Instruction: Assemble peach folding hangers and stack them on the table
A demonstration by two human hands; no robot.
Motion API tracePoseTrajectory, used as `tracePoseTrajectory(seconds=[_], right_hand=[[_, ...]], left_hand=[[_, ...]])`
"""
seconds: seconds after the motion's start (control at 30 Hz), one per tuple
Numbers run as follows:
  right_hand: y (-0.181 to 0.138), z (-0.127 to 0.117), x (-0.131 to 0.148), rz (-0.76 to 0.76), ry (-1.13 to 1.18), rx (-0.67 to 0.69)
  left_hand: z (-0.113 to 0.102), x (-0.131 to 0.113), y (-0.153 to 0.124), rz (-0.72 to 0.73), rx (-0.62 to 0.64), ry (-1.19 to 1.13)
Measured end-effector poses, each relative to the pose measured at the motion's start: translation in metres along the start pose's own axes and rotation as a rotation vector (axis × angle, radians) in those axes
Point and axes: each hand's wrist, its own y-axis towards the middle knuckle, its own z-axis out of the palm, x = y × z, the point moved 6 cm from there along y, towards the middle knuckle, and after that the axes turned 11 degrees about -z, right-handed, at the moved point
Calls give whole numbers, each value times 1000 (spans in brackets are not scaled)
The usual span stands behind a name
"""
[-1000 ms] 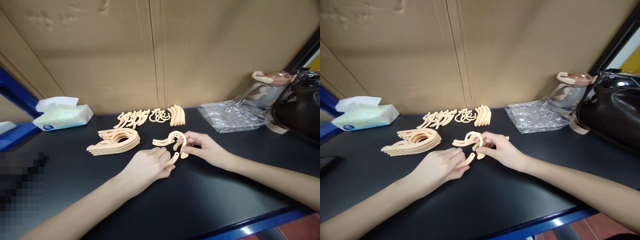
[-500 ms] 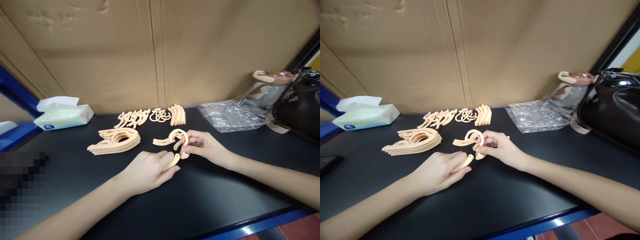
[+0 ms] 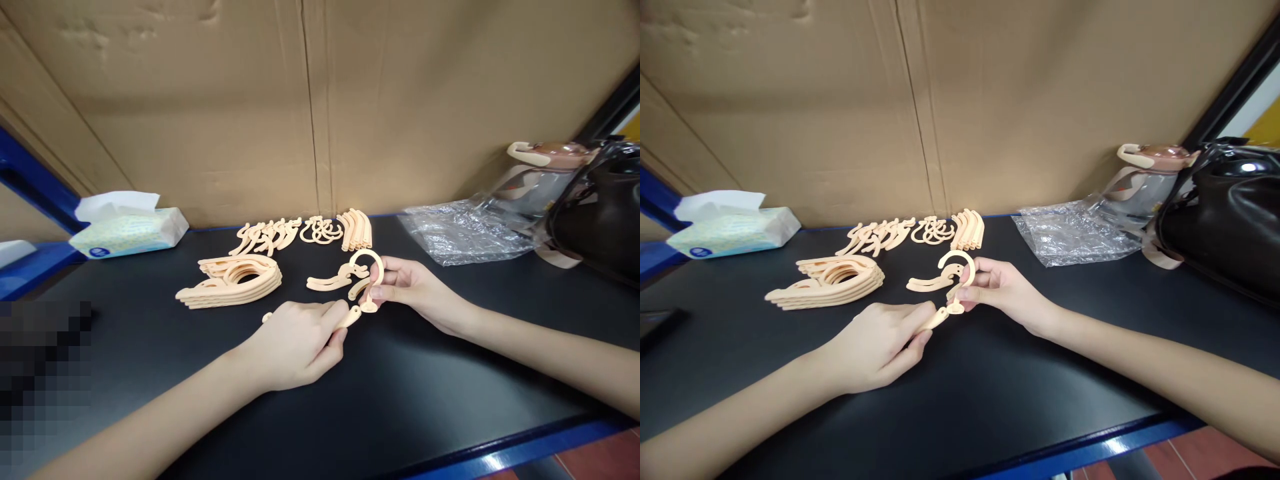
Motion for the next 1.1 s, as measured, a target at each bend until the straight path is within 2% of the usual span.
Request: tracePoseTrajectory(seconds=[0.6, 1.1], right_hand=[[-3, 2, -9, 162, 139, 36], [-2, 6, -11, 131, 120, 54]], left_hand=[[-1, -3, -3, 27, 22, 9], [4, -2, -3, 33, 56, 57]])
